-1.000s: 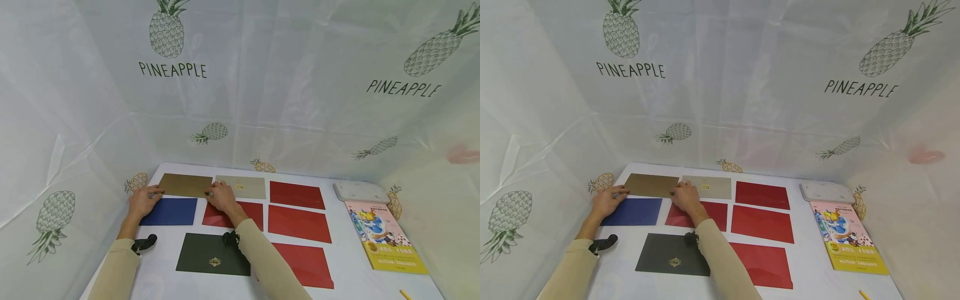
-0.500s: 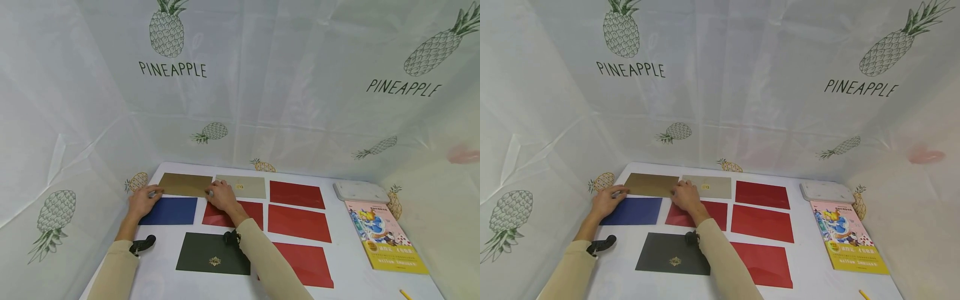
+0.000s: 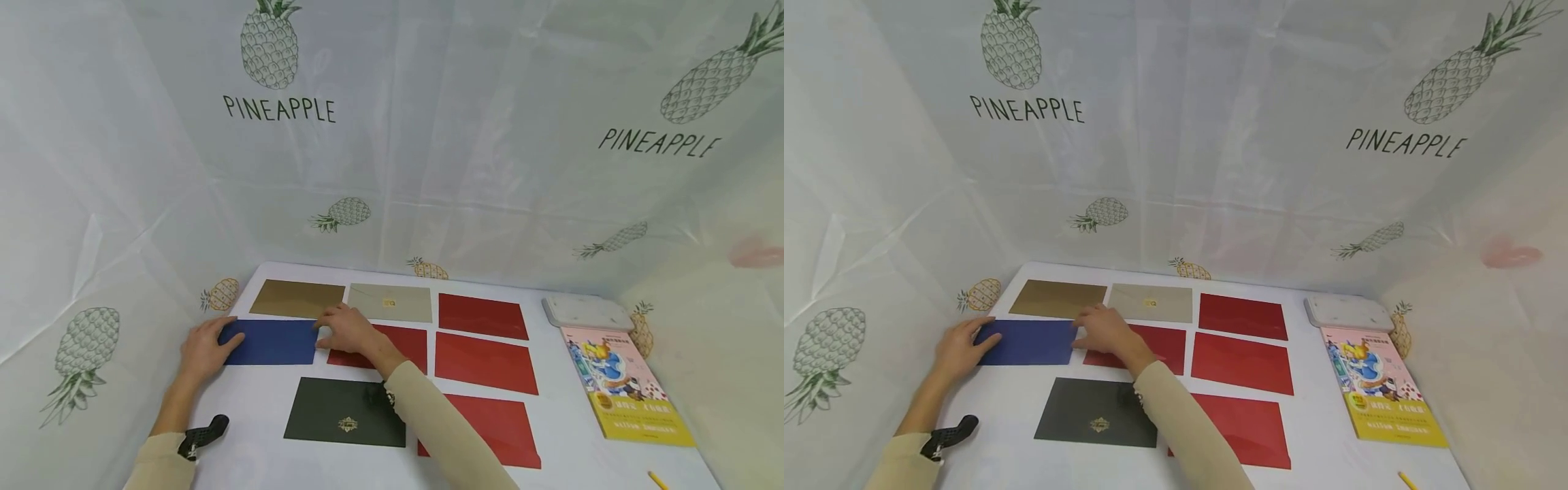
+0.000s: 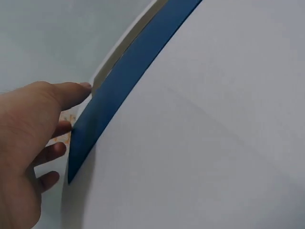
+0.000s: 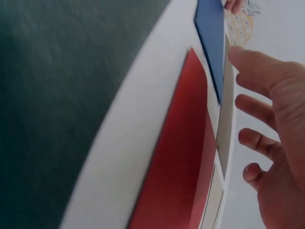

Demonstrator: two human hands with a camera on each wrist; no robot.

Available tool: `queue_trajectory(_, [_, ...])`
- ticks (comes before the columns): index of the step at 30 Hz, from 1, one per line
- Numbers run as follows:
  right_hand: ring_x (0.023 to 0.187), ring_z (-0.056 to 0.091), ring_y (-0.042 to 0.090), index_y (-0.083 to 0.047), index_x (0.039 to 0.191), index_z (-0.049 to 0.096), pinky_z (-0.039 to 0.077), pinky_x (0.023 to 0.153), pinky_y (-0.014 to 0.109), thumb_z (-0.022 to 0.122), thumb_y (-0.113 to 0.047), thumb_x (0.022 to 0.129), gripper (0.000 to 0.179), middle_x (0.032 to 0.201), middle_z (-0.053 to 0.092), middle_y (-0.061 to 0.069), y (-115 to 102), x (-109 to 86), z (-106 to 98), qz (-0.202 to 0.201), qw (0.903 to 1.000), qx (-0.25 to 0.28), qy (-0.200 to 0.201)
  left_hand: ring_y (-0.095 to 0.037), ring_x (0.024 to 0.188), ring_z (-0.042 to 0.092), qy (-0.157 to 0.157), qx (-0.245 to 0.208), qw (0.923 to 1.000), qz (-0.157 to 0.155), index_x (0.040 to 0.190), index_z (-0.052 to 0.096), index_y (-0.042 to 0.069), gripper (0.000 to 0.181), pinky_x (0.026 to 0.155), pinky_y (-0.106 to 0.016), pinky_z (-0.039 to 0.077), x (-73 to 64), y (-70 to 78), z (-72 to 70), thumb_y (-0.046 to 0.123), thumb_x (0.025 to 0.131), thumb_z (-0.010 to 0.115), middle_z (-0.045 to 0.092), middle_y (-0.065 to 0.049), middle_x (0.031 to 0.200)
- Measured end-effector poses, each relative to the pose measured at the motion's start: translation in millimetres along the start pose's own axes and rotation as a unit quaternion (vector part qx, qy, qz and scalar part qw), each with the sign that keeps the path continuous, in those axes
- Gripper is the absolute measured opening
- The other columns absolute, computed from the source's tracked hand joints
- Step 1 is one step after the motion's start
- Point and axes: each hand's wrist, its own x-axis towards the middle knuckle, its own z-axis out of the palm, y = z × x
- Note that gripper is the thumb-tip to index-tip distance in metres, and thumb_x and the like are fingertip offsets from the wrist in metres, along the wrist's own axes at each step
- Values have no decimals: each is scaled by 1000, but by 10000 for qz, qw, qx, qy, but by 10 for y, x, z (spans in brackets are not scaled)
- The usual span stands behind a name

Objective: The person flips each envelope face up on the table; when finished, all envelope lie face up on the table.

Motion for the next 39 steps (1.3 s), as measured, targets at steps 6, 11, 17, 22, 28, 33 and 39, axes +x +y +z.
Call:
queue_trajectory(6, [129,46,16,-40,134,63,45,102,44,68,-63,87,52,144,53,-13,-158,-26,57,-156,9989,-205,-397,-62,122,39,-320,-3,9995,-26,140,51,-2,66,91,-75,27,-202,-3,-88,37,91,73,46,-37,139])
queue_trajectory(11, [129,46,17,-40,135,63,45,101,45,68,-66,85,56,143,53,-12,-239,-42,66,-209,9976,-513,-424,-63,123,36,-516,-22,9987,9,143,47,-1,83,91,-76,26,-291,-21,-113,42,82,82,44,-37,142])
queue_trajectory(17, [131,46,17,-41,134,63,44,102,44,68,-68,84,57,144,53,-12,-247,-37,82,-147,9973,-620,-377,-65,125,29,-876,-239,9959,53,150,39,1,101,94,-77,22,-317,-36,-126,42,72,89,36,-39,146])
queue_trajectory(22, [133,45,18,-40,134,63,43,104,46,68,-68,84,58,145,52,-11,-246,-37,105,-120,9980,-514,-351,-64,126,26,-979,-429,9943,52,153,35,4,102,94,-78,21,-318,-40,-130,35,72,90,30,-39,148])
queue_trajectory(28, [131,46,18,-38,133,64,43,104,45,68,-68,83,59,144,53,-10,-255,-59,86,-105,9987,-403,-292,-62,126,27,-730,-676,9947,273,154,35,7,97,91,-76,21,-306,-27,-162,22,74,88,30,-36,148])
queue_trajectory(33, [131,46,18,-38,133,64,43,105,47,69,-71,80,62,144,53,-10,-264,-76,75,-77,9990,-336,-271,-59,126,30,-601,-758,9948,316,155,34,8,91,92,-76,19,-286,4,-183,28,81,84,40,-33,146])
queue_trajectory(39, [132,46,18,-39,134,63,41,107,52,68,-71,81,62,145,53,-10,-278,-78,90,5,9991,-377,-211,-63,128,30,-840,-270,9961,73,154,29,-1,103,99,-76,21,-297,-7,-145,37,77,86,34,-40,148])
